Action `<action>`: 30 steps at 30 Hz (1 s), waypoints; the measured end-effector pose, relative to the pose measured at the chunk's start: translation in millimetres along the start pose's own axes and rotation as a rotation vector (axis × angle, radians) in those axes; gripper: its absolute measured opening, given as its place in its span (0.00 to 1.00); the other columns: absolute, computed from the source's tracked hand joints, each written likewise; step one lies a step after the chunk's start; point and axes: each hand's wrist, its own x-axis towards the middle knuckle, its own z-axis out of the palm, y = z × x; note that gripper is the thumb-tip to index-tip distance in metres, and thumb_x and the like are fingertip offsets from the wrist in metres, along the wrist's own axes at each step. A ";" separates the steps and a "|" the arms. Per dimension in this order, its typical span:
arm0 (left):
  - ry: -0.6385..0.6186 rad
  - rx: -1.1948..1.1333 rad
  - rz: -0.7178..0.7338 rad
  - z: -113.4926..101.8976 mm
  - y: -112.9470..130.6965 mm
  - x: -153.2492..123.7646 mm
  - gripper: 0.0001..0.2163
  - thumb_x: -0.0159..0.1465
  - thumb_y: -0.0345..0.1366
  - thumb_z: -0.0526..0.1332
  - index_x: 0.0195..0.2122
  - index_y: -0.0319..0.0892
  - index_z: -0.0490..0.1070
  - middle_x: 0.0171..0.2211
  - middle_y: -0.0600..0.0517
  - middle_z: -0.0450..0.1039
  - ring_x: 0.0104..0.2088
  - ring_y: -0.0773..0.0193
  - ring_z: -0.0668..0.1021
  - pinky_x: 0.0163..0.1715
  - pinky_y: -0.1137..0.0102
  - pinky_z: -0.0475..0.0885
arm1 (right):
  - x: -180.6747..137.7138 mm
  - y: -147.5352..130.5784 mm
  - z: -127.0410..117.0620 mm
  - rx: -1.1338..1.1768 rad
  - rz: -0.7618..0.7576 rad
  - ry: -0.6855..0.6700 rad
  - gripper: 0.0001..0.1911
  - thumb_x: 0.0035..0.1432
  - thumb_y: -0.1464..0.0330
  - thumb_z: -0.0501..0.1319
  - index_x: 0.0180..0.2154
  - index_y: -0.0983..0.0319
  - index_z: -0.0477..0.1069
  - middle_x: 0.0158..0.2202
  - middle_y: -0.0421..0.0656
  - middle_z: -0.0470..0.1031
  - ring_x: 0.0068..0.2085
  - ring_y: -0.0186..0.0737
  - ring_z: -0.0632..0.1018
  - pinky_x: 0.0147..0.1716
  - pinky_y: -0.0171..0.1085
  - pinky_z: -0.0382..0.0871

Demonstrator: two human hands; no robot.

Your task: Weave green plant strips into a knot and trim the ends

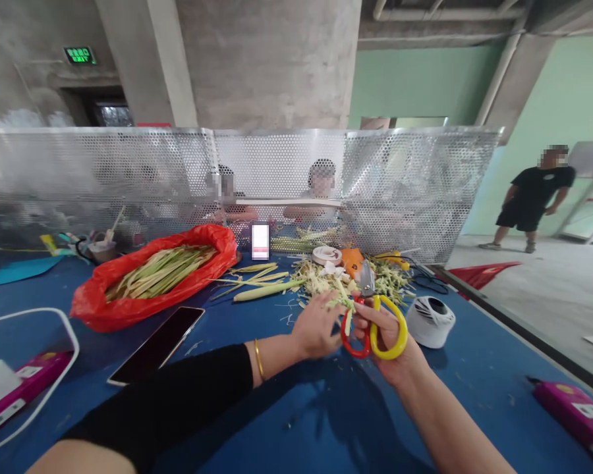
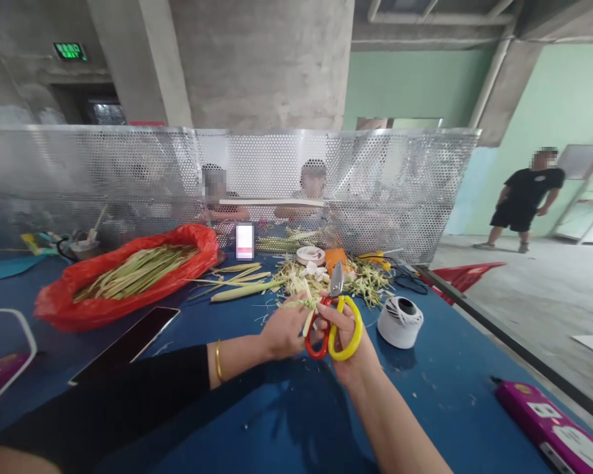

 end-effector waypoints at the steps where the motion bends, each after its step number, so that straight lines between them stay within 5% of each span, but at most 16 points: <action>1: -0.091 -0.072 0.079 -2.6 2.9 -5.2 0.25 0.54 0.50 0.63 0.51 0.44 0.71 0.58 0.43 0.66 0.62 0.47 0.61 0.62 0.57 0.50 | -0.2 -0.8 -0.1 -0.007 0.012 -0.004 0.21 0.34 0.70 0.74 0.31 0.62 0.68 0.19 0.31 0.64 0.18 0.25 0.64 0.16 0.26 0.59; 3: -0.234 -0.185 0.140 -9.8 5.8 -7.8 0.24 0.47 0.52 0.68 0.44 0.49 0.75 0.54 0.46 0.71 0.59 0.46 0.64 0.60 0.56 0.53 | 0.2 -0.3 -1.0 -0.039 0.027 -0.015 0.21 0.36 0.68 0.73 0.33 0.61 0.68 0.17 0.30 0.63 0.17 0.26 0.64 0.16 0.26 0.59; 5: -0.227 -0.295 0.095 -19.2 5.8 0.2 0.16 0.48 0.49 0.68 0.36 0.49 0.77 0.48 0.47 0.75 0.57 0.48 0.67 0.59 0.58 0.54 | 1.5 2.6 -2.3 -0.072 0.010 -0.020 0.21 0.36 0.67 0.73 0.34 0.61 0.68 0.17 0.30 0.63 0.17 0.26 0.64 0.16 0.27 0.59; 9: 0.115 -0.595 -0.170 -34.0 4.9 20.0 0.05 0.49 0.40 0.68 0.26 0.48 0.77 0.40 0.48 0.78 0.51 0.52 0.72 0.57 0.63 0.57 | 2.8 9.3 -2.9 -0.132 -0.077 0.020 0.22 0.37 0.67 0.73 0.35 0.61 0.68 0.17 0.31 0.65 0.17 0.28 0.65 0.16 0.28 0.59; 11: 0.318 -0.710 -0.351 -35.3 7.3 17.1 0.06 0.52 0.41 0.65 0.27 0.46 0.77 0.39 0.48 0.78 0.48 0.54 0.73 0.53 0.65 0.61 | 1.4 11.2 -1.5 -0.153 -0.106 0.056 0.22 0.38 0.66 0.73 0.37 0.61 0.69 0.17 0.31 0.65 0.18 0.29 0.66 0.17 0.29 0.60; 13: 0.374 -0.751 -0.450 -34.1 12.9 4.1 0.08 0.55 0.41 0.62 0.29 0.43 0.77 0.35 0.47 0.78 0.43 0.55 0.75 0.47 0.64 0.66 | -1.4 12.3 0.9 -0.157 -0.141 0.083 0.23 0.38 0.66 0.73 0.38 0.60 0.68 0.18 0.31 0.66 0.19 0.29 0.66 0.18 0.29 0.61; 19: 0.235 -1.083 -0.728 -39.1 46.6 -44.9 0.10 0.49 0.32 0.65 0.34 0.42 0.79 0.34 0.50 0.79 0.35 0.63 0.76 0.38 0.70 0.68 | -15.2 20.3 10.1 -0.206 -0.239 0.068 0.26 0.44 0.65 0.72 0.45 0.58 0.66 0.21 0.32 0.68 0.21 0.30 0.68 0.19 0.29 0.63; 24: 0.387 -1.342 -0.737 -40.0 70.4 -56.2 0.13 0.44 0.38 0.72 0.32 0.39 0.79 0.31 0.50 0.78 0.35 0.64 0.76 0.43 0.70 0.67 | -28.4 36.4 16.6 -0.339 -0.262 0.050 0.28 0.47 0.62 0.70 0.49 0.58 0.64 0.26 0.35 0.70 0.23 0.33 0.71 0.22 0.32 0.68; 30: 0.500 -1.301 -0.797 -44.4 68.7 -62.2 0.10 0.48 0.40 0.70 0.28 0.40 0.78 0.31 0.49 0.79 0.35 0.63 0.76 0.41 0.70 0.67 | -35.7 47.1 20.8 -0.528 -0.193 0.020 0.32 0.44 0.57 0.71 0.48 0.59 0.64 0.25 0.36 0.71 0.23 0.35 0.71 0.21 0.33 0.68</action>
